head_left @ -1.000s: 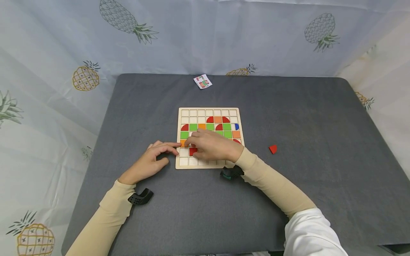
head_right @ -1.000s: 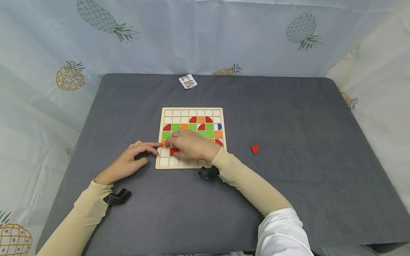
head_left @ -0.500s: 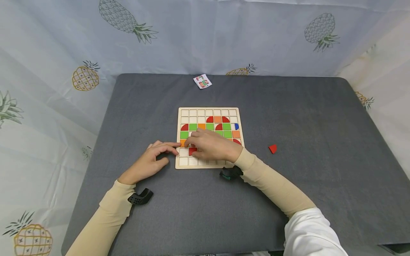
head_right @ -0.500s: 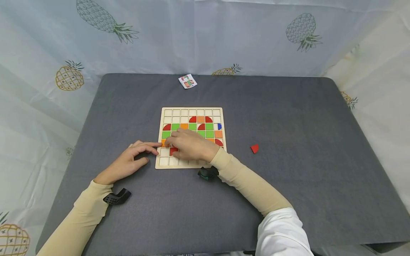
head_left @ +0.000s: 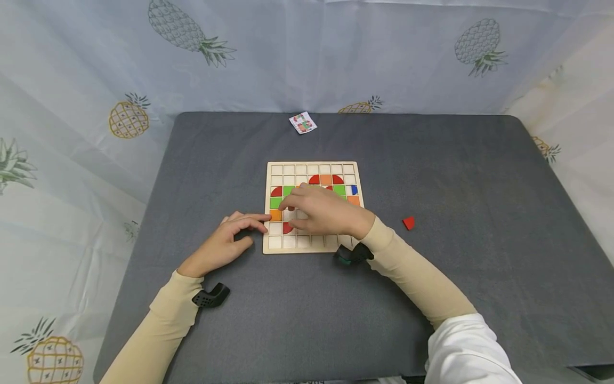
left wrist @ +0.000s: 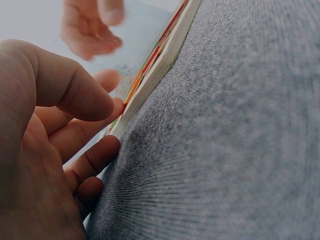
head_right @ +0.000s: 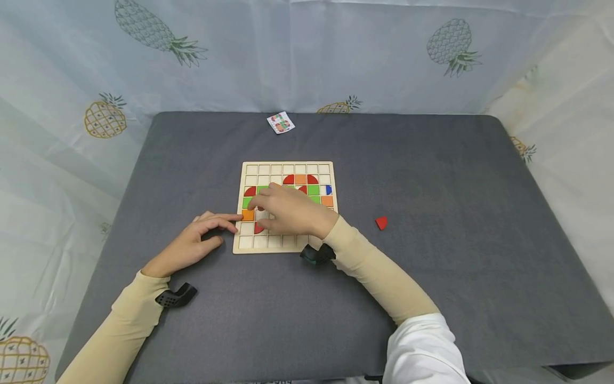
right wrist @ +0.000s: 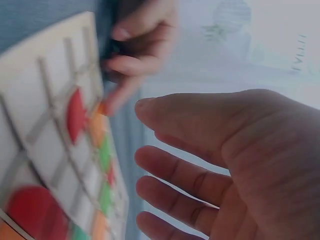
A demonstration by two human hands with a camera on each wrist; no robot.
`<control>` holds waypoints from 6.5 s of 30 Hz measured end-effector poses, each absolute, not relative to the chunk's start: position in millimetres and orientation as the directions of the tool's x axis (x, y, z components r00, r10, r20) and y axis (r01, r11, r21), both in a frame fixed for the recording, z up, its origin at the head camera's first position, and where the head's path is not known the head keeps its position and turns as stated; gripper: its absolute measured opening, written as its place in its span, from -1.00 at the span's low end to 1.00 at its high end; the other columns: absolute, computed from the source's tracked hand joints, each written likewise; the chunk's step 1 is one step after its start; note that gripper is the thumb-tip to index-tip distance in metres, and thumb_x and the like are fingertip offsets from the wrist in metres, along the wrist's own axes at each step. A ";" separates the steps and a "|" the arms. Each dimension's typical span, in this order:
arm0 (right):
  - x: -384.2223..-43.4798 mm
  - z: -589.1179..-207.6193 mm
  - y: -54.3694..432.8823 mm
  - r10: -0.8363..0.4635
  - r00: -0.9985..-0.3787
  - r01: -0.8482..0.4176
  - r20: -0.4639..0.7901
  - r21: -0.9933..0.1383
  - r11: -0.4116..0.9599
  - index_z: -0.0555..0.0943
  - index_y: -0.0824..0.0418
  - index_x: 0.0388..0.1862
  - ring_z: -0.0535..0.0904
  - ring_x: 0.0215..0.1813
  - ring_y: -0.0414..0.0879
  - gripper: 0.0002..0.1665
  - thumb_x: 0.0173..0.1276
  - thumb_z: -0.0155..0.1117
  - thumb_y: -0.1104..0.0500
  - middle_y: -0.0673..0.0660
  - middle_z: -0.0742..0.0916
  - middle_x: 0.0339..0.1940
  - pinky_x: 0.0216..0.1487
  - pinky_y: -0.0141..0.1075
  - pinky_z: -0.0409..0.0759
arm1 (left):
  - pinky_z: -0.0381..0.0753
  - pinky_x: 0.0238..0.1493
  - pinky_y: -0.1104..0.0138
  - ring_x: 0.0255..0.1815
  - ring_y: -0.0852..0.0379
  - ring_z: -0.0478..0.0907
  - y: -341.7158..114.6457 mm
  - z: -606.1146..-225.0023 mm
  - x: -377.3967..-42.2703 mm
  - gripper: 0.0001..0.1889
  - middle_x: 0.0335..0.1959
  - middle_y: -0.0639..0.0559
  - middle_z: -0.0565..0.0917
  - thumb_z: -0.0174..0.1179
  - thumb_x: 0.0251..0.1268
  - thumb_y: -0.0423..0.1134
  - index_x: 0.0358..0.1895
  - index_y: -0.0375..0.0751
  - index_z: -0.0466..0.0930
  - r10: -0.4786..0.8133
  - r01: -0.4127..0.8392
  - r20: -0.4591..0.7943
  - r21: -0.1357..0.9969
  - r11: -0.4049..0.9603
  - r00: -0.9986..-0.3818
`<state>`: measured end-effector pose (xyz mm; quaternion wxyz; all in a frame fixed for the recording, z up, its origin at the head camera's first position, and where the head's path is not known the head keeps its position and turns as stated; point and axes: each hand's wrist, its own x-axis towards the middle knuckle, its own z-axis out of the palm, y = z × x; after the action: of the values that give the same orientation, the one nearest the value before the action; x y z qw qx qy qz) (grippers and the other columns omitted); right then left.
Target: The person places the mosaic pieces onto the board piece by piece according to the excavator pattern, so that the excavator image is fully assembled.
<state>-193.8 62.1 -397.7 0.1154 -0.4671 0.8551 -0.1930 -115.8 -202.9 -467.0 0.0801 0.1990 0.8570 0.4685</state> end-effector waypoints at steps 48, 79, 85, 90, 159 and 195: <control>-172.0 -400.4 269.8 -0.498 -0.824 -0.382 -0.270 -0.386 0.840 0.60 0.27 0.26 0.48 0.08 0.13 -0.46 0.28 0.15 0.46 0.28 0.63 0.11 0.04 0.00 0.49 | 0.16 0.09 0.23 0.05 0.21 0.39 -203.0 -467.9 -114.6 -0.60 0.38 0.09 0.57 0.08 0.33 -0.57 -0.04 0.05 0.69 0.390 0.227 0.018 0.836 0.499 -0.920; -173.8 -421.2 263.6 -0.503 -0.851 -0.418 -0.153 -0.382 0.824 0.67 0.30 0.13 0.55 0.02 0.11 -0.62 0.32 0.32 0.38 0.21 0.71 0.00 0.05 0.02 0.54 | 0.17 0.08 0.21 0.05 0.20 0.38 -199.1 -467.1 -116.1 -0.60 0.38 0.07 0.58 0.09 0.32 -0.56 -0.04 0.07 0.69 0.392 0.234 0.020 0.829 0.508 -0.920; -176.0 -420.5 257.9 -0.486 -0.859 -0.400 -0.163 -0.380 0.834 0.64 0.30 0.17 0.55 -0.02 0.03 -0.60 0.36 0.37 0.24 0.18 0.71 -0.04 0.03 -0.03 0.57 | 0.16 0.09 0.20 0.05 0.20 0.39 -199.3 -466.6 -115.8 -0.60 0.37 0.07 0.58 0.09 0.32 -0.57 -0.05 0.05 0.69 0.393 0.233 0.020 0.832 0.504 -0.919; -179.8 -415.1 245.3 -0.479 -0.864 -0.396 -0.156 -0.377 0.837 0.60 0.24 0.23 0.50 -0.08 -0.02 -0.53 0.39 0.39 0.14 0.11 0.67 -0.13 -0.04 -0.12 0.53 | 0.16 0.09 0.19 0.05 0.20 0.39 -199.5 -467.3 -115.5 -0.61 0.37 0.06 0.58 0.09 0.32 -0.56 -0.05 0.04 0.69 0.394 0.238 0.023 0.829 0.506 -0.919; -182.5 -427.8 35.1 -0.876 -0.481 -0.833 0.030 -0.327 0.446 0.70 0.00 0.13 0.51 -0.03 -0.13 -0.67 0.41 0.35 0.04 -0.03 0.68 0.00 0.06 -0.31 0.54 | 0.35 -0.05 0.40 -0.07 0.12 0.47 -201.2 -469.3 -120.1 -0.58 0.06 -0.03 0.62 0.06 0.15 -0.67 -0.02 -0.20 0.65 0.362 0.282 0.128 0.866 0.413 -0.923; -236.5 -394.3 109.0 -0.704 -0.702 -0.677 0.110 -0.410 0.611 0.68 0.17 0.16 0.42 0.19 0.10 -0.66 0.44 0.32 0.16 0.16 0.67 0.16 0.22 0.01 0.43 | 0.47 -0.08 0.46 0.04 0.05 0.54 -203.3 -481.1 -136.1 -0.62 0.18 -0.10 0.62 0.07 0.34 -0.57 0.14 -0.21 0.62 0.326 0.182 0.048 0.901 0.395 -0.944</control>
<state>-236.5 109.0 -394.3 0.0309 -0.3848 0.8970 -0.2153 -136.1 -203.3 -481.1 0.0683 0.1526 0.8323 0.5285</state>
